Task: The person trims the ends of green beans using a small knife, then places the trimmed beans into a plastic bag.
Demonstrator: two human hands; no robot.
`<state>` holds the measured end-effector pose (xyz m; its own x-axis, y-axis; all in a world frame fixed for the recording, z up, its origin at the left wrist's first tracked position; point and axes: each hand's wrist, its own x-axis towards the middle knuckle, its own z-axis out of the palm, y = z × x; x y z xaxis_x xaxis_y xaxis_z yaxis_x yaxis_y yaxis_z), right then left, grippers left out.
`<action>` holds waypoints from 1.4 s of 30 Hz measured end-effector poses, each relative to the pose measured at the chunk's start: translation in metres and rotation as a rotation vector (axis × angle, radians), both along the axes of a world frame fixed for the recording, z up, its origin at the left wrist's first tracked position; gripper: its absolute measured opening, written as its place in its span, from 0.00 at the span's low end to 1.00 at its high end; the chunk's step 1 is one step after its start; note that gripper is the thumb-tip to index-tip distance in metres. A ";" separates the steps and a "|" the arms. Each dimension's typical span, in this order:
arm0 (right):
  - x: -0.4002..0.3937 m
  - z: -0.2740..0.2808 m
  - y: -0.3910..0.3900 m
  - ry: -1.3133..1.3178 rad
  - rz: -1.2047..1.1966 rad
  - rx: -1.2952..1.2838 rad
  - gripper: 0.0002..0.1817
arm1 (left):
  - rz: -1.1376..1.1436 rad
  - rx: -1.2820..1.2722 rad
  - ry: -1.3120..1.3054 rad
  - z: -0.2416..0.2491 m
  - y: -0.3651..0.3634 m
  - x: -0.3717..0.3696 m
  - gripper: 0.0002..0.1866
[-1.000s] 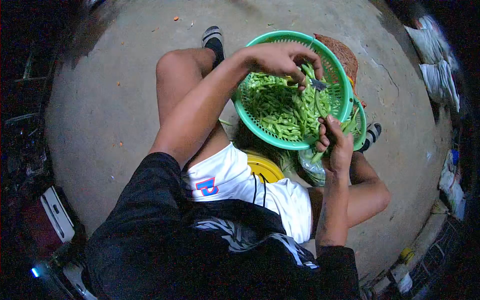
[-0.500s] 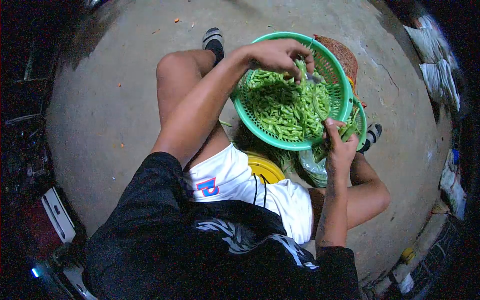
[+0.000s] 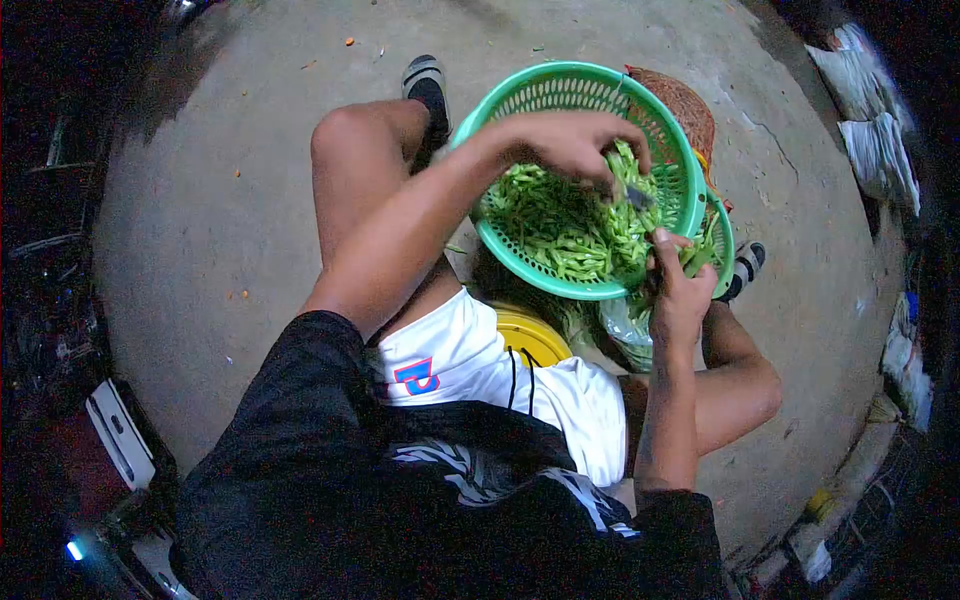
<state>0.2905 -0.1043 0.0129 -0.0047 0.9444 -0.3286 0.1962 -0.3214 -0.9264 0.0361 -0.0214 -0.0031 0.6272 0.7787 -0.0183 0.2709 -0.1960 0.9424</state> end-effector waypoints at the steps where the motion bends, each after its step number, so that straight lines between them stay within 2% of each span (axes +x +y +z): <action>1: -0.002 -0.002 0.001 0.013 -0.016 0.009 0.10 | -0.050 -0.098 0.032 0.006 -0.006 0.009 0.21; 2: -0.003 -0.003 0.001 0.025 -0.030 0.019 0.11 | -0.064 0.035 0.099 0.014 -0.007 0.011 0.20; 3: -0.003 -0.002 0.001 0.021 -0.028 0.018 0.11 | -0.063 0.034 0.095 0.010 -0.005 0.008 0.20; 5: -0.002 0.002 -0.001 0.015 -0.031 0.017 0.10 | -0.075 -0.081 -0.156 -0.002 0.008 -0.003 0.20; 6: -0.002 0.002 -0.001 0.018 -0.031 0.020 0.10 | -0.055 -0.260 -0.209 0.000 0.011 -0.009 0.21; 9: -0.003 -0.002 0.001 -0.019 -0.044 0.020 0.11 | 0.023 -0.153 -0.103 0.004 0.006 -0.009 0.21; 10: -0.004 -0.005 0.001 0.012 -0.040 0.055 0.11 | 0.031 -0.033 -0.118 0.006 0.001 -0.001 0.20; 11: -0.003 -0.008 0.002 0.040 -0.033 0.088 0.11 | -0.024 -0.143 -0.082 0.009 -0.003 0.002 0.19; 13: -0.002 -0.005 0.000 0.041 -0.044 0.058 0.11 | -0.078 0.026 -0.127 0.004 0.000 0.004 0.17; 15: -0.001 -0.006 -0.001 0.055 -0.055 0.038 0.11 | 0.080 -0.211 -0.215 0.006 0.005 -0.014 0.16; 16: 0.000 -0.009 0.000 0.064 -0.066 0.041 0.11 | 0.110 -0.149 -0.124 0.008 0.009 -0.022 0.17; 19: -0.003 -0.007 0.002 0.065 -0.081 0.036 0.11 | 0.089 -0.028 -0.109 0.015 0.004 -0.014 0.19; 21: -0.005 -0.006 0.003 0.044 -0.082 0.018 0.12 | 0.003 -0.153 -0.097 0.012 -0.008 0.008 0.20; 23: -0.005 -0.008 0.002 0.091 -0.070 0.035 0.12 | -0.059 -0.029 -0.077 0.010 -0.007 0.011 0.19; 26: -0.011 0.004 -0.002 0.136 -0.076 0.001 0.12 | 0.027 -0.151 -0.255 -0.003 0.005 -0.004 0.17; 29: -0.006 -0.004 0.001 0.181 -0.090 -0.023 0.12 | 0.085 -0.222 -0.230 0.006 0.006 -0.014 0.17; 30: -0.007 -0.003 0.002 0.183 -0.094 -0.021 0.12 | 0.136 0.005 -0.159 0.007 0.002 -0.009 0.16; 33: -0.010 0.001 0.001 0.201 -0.119 -0.048 0.12 | 0.011 -0.095 -0.133 0.010 -0.009 0.011 0.16; 34: -0.012 0.002 0.001 0.201 -0.111 -0.038 0.13 | -0.007 0.016 -0.037 0.011 -0.008 0.013 0.16; 36: -0.011 0.004 0.001 0.202 -0.099 -0.029 0.13 | 0.012 -0.043 -0.069 0.012 -0.008 0.009 0.17; 38: -0.004 0.006 0.002 0.408 -0.039 -0.167 0.15 | 0.031 -0.162 -0.123 0.012 -0.005 0.004 0.17; 42: -0.001 0.008 0.004 0.521 -0.013 -0.266 0.16 | 0.023 -0.104 -0.104 0.016 -0.006 -0.001 0.17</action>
<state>0.2895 -0.1002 0.0211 -0.2185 0.8310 -0.5115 -0.2691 -0.5552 -0.7870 0.0354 -0.0278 0.0125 0.6122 0.7899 -0.0351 0.1738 -0.0912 0.9806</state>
